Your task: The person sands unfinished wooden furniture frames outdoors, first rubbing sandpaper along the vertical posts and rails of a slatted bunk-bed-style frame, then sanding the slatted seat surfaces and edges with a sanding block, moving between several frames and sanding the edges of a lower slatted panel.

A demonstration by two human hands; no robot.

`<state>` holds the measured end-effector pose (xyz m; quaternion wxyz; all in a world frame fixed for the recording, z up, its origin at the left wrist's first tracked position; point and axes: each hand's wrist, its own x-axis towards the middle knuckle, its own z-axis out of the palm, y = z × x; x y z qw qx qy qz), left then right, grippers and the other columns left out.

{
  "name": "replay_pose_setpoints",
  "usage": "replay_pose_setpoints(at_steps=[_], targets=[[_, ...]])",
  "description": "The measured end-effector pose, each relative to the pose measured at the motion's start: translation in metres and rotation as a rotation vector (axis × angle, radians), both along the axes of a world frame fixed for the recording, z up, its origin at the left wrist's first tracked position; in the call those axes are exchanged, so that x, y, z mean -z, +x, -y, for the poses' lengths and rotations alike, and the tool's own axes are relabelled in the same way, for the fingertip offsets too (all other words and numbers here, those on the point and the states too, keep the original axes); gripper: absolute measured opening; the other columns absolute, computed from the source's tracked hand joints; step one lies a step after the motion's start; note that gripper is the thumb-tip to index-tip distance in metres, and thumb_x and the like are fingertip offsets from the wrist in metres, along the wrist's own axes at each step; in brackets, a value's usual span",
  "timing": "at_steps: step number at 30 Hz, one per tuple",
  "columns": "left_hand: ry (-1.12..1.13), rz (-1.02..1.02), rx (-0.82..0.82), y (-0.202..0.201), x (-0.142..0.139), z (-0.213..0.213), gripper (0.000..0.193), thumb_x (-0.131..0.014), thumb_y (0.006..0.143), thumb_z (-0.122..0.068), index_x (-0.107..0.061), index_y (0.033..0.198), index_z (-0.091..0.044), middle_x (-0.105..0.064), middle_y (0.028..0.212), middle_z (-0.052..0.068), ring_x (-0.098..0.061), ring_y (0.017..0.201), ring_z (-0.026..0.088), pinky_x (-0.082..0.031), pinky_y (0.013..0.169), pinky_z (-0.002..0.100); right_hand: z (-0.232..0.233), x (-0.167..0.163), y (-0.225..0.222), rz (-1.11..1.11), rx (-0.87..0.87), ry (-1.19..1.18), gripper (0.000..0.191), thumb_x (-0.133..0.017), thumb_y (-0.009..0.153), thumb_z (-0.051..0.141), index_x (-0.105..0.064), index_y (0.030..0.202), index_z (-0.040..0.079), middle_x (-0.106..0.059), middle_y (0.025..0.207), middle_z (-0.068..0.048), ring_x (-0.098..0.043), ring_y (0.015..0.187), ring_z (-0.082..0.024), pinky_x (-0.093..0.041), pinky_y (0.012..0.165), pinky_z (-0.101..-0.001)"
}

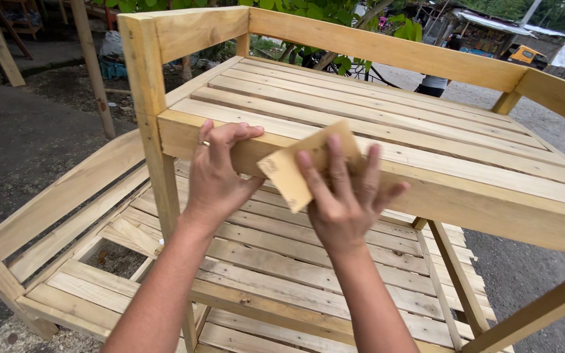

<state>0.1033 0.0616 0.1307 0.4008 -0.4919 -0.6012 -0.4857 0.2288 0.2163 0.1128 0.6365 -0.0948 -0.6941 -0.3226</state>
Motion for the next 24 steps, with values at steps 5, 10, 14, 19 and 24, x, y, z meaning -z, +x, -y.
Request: replay_pose_setpoints(at_steps=[5,10,14,19,24], targets=[[-0.004,0.003,-0.018,0.000,-0.001,0.000,0.079,-0.092,0.075,-0.013,-0.032,0.125,-0.017,-0.072,0.124,-0.001,-0.068,0.124,0.026,-0.026,0.125,0.062,0.002,0.007,-0.010,0.026,0.004,-0.053,0.031,-0.063,0.111,0.040,-0.071,0.140,0.042,-0.046,0.162,0.015,-0.021,0.159,-0.030,0.017,0.131,-0.0511],[-0.032,0.028,-0.004,-0.002,-0.003,0.001,0.080,-0.093,0.072,-0.017,-0.033,0.123,-0.017,-0.071,0.122,-0.001,-0.070,0.117,0.024,-0.024,0.125,0.064,0.004,-0.002,0.006,0.008,-0.019,0.017,0.027,-0.059,0.117,0.045,-0.070,0.141,0.040,-0.048,0.160,0.015,-0.018,0.161,-0.031,0.019,0.130,-0.0510],[0.006,0.050,0.008,0.000,0.000,-0.001,0.075,-0.092,0.075,-0.015,-0.034,0.122,-0.017,-0.071,0.123,-0.001,-0.069,0.120,0.025,-0.025,0.126,0.062,0.014,-0.005,0.006,0.084,0.059,-0.050,0.031,-0.059,0.112,0.033,-0.074,0.138,0.037,-0.058,0.154,0.017,-0.032,0.156,-0.025,0.019,0.129,-0.0504],[-0.011,-0.005,-0.018,-0.002,0.000,0.001,0.074,-0.091,0.080,-0.014,-0.034,0.127,-0.015,-0.070,0.126,-0.001,-0.068,0.122,0.026,-0.025,0.125,0.062,0.017,-0.005,0.003,0.132,0.013,0.051,0.034,-0.057,0.110,0.027,-0.075,0.138,0.035,-0.062,0.149,0.016,-0.042,0.151,-0.019,0.019,0.129,-0.0504],[-0.003,0.021,0.001,0.001,-0.002,-0.002,0.074,-0.090,0.071,-0.012,-0.036,0.122,-0.016,-0.070,0.121,-0.002,-0.069,0.119,0.026,-0.026,0.126,0.061,0.011,-0.005,0.013,0.040,0.018,-0.067,0.029,-0.058,0.114,0.026,-0.075,0.136,0.036,-0.063,0.149,0.015,-0.042,0.154,-0.024,0.018,0.129,-0.0491]])
